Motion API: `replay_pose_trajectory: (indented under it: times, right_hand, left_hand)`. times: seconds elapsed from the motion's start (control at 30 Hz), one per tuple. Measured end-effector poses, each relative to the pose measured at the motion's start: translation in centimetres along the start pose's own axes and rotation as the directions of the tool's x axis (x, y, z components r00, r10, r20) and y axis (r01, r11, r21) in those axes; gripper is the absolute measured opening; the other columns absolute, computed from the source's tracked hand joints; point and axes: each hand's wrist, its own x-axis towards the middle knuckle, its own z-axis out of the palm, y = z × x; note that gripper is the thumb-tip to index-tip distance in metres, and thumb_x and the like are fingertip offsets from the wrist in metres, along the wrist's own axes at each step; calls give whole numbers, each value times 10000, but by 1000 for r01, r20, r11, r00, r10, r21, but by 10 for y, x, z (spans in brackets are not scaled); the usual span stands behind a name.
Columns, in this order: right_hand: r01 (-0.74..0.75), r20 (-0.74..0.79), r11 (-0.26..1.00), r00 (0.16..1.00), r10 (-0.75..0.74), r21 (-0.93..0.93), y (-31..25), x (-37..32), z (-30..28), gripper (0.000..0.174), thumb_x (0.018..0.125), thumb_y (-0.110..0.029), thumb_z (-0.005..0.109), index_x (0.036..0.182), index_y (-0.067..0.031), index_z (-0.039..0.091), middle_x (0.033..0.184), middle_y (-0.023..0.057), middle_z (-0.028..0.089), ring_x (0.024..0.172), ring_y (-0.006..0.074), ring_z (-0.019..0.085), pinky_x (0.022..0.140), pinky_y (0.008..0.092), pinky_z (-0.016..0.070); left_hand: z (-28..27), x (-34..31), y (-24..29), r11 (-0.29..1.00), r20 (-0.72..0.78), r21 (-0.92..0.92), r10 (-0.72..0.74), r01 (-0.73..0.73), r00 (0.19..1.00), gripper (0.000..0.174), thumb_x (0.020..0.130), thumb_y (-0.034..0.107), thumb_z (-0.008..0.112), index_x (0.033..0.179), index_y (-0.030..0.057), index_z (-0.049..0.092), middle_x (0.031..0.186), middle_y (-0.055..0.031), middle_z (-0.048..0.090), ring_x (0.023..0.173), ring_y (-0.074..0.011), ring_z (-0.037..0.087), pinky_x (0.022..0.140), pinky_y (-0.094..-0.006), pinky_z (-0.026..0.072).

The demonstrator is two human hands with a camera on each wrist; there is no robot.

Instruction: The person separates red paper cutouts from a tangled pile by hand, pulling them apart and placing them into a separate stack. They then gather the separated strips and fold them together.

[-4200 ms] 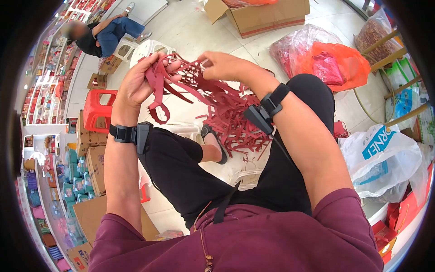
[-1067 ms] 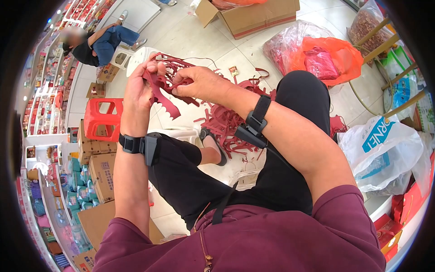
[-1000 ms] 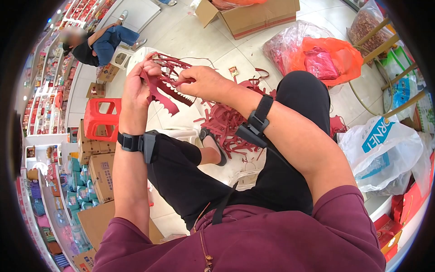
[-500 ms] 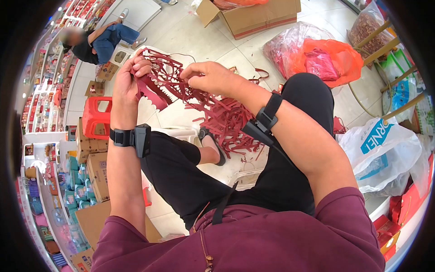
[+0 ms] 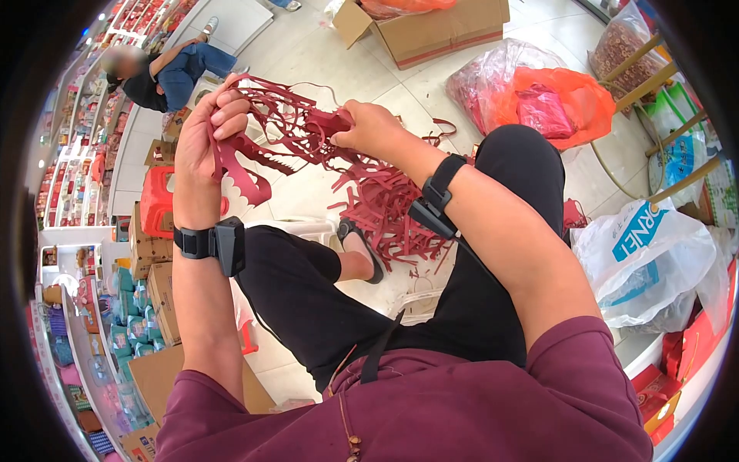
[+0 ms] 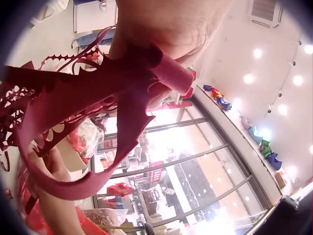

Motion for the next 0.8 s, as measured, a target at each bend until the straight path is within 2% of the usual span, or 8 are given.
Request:
replay_pose_trajectory:
  times: [0.07, 0.27, 0.37, 0.47, 0.57, 0.67, 0.77, 0.8]
  right_hand:
    - [2, -64, 986, 998, -13, -164, 5, 4, 6, 488, 768, -355, 801, 1089, -13, 667, 928, 184, 706, 885, 311, 690, 793, 408, 531]
    - [16, -9, 972, 1000, -18, -234, -7, 0, 5, 426, 788, -356, 777, 1068, -47, 689, 936, 205, 708, 908, 355, 684, 812, 442, 525]
    - [92, 63, 970, 995, -80, -227, -5, -1, 3, 345, 830, -314, 746, 1051, -54, 696, 907, 187, 708, 885, 361, 679, 793, 437, 523]
    - [41, 92, 993, 995, -31, -111, 5, 0, 5, 275, 867, -275, 714, 1027, -52, 699, 880, 180, 708, 865, 363, 680, 778, 435, 523]
    - [-15, 137, 989, 990, 35, -145, 18, -4, 3, 255, 881, -272, 704, 1011, -52, 698, 891, 176, 710, 884, 360, 685, 784, 433, 525]
    - [53, 179, 965, 984, -6, -258, 33, -8, 1, 249, 887, -264, 691, 1017, -52, 699, 927, 182, 712, 928, 360, 686, 803, 431, 531]
    - [69, 223, 873, 974, 47, -483, 51, -7, 1, 241, 894, -250, 676, 1038, -59, 705, 955, 181, 716, 954, 362, 684, 828, 430, 536]
    - [35, 219, 884, 973, 77, -466, 46, -9, -1, 239, 890, -242, 674, 1043, -62, 708, 959, 182, 717, 956, 363, 684, 832, 433, 537]
  left_hand:
    - [4, -2, 3, 1000, 47, -14, -21, 21, 999, 290, 1035, 44, 457, 1276, -111, 499, 852, -32, 468, 657, -80, 414, 489, -210, 382]
    - [15, -8, 5, 1000, 38, 3, -6, 5, 999, 284, 1038, 52, 450, 1263, -112, 505, 849, -31, 468, 646, -79, 409, 475, -209, 379]
    - [8, -9, 13, 1000, 55, -10, -19, 20, 998, 245, 1028, 53, 470, 1212, -96, 531, 849, -28, 481, 643, -82, 413, 483, -213, 367]
    - [5, -13, 22, 1000, 80, -8, -3, 4, 997, 232, 1017, 48, 483, 1191, -92, 546, 840, -23, 483, 620, -78, 400, 469, -210, 339]
    - [-1, -16, 36, 998, 79, 1, 66, -66, 995, 233, 1013, 41, 477, 1187, -96, 552, 825, -23, 481, 587, -72, 394, 438, -209, 326]
    - [-2, -17, 51, 998, 175, -35, 53, -48, 983, 231, 1013, 36, 470, 1178, -100, 559, 816, -31, 486, 574, -75, 395, 426, -214, 335]
    - [0, -19, 59, 997, 154, -32, 69, -64, 986, 233, 1020, 44, 459, 1163, -107, 566, 804, -33, 480, 567, -76, 395, 419, -215, 337]
    - [1, -20, 60, 997, 148, -31, 71, -67, 987, 234, 1021, 46, 457, 1158, -108, 567, 802, -33, 478, 567, -76, 393, 419, -214, 336]
